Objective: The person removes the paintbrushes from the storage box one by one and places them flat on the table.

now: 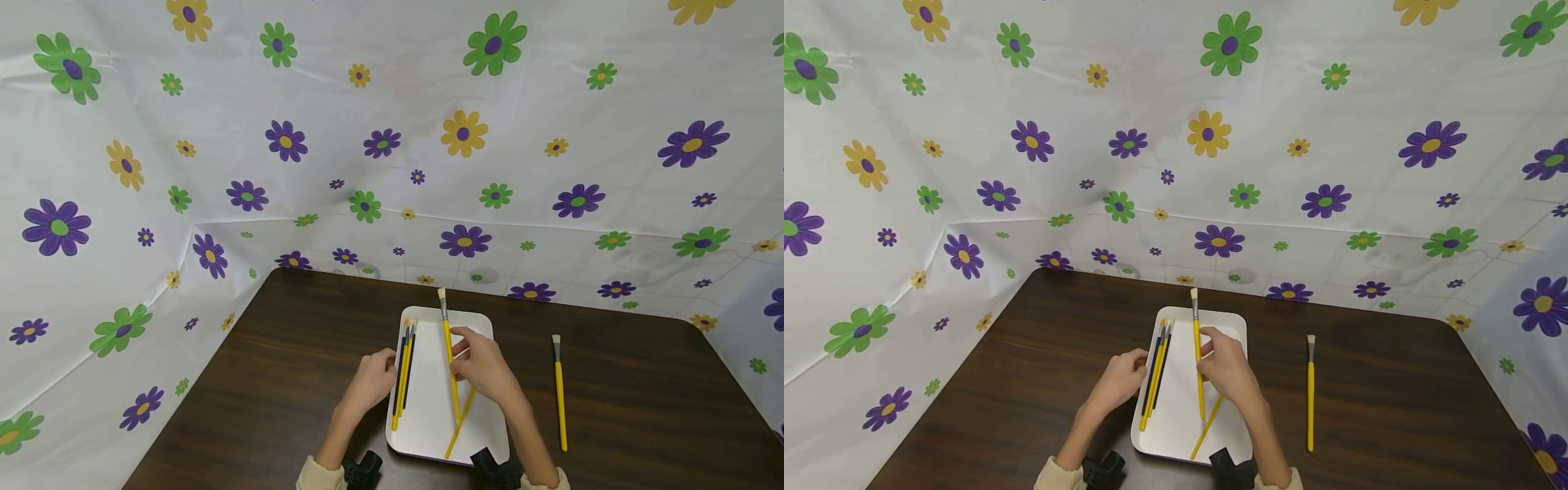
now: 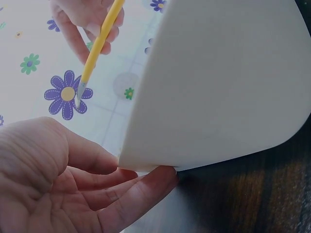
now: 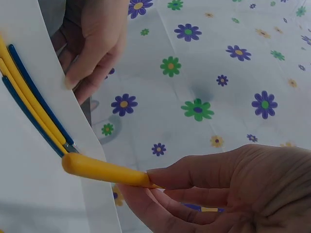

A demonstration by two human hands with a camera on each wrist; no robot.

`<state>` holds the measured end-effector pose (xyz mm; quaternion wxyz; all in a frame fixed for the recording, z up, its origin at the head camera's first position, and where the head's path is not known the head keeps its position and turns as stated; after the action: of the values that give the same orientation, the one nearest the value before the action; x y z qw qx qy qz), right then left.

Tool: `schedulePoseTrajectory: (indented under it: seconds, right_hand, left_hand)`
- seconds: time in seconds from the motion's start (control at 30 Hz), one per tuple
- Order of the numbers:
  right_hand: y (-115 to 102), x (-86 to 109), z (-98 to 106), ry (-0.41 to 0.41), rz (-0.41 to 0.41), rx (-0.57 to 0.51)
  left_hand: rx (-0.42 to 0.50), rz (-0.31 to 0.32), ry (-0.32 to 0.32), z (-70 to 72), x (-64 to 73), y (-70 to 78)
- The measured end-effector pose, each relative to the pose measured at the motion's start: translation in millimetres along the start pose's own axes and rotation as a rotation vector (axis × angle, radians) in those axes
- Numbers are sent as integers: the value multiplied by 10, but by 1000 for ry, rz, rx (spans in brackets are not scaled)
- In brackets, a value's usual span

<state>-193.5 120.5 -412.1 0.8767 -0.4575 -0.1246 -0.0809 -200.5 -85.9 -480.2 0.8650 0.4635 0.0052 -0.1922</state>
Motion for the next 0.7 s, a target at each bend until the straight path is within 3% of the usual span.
schedulePoseTrajectory:
  seconds: [0.7]
  right_hand:
    - [183,-25,377,38,-28,-6]
  left_hand:
    - [-7,4,0,-11,6,-1]
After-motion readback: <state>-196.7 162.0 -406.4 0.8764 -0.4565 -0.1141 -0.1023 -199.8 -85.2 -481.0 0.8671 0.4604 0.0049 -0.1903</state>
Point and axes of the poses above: each hand's wrist, its own x-axis away from the middle knuckle, its own z-axis out of the back of the hand, y = z × x, the point moved 2 cm from there along -x, towards the middle knuckle, and after that the axes turned 15 degrees about -z, right-handed, at the moved point
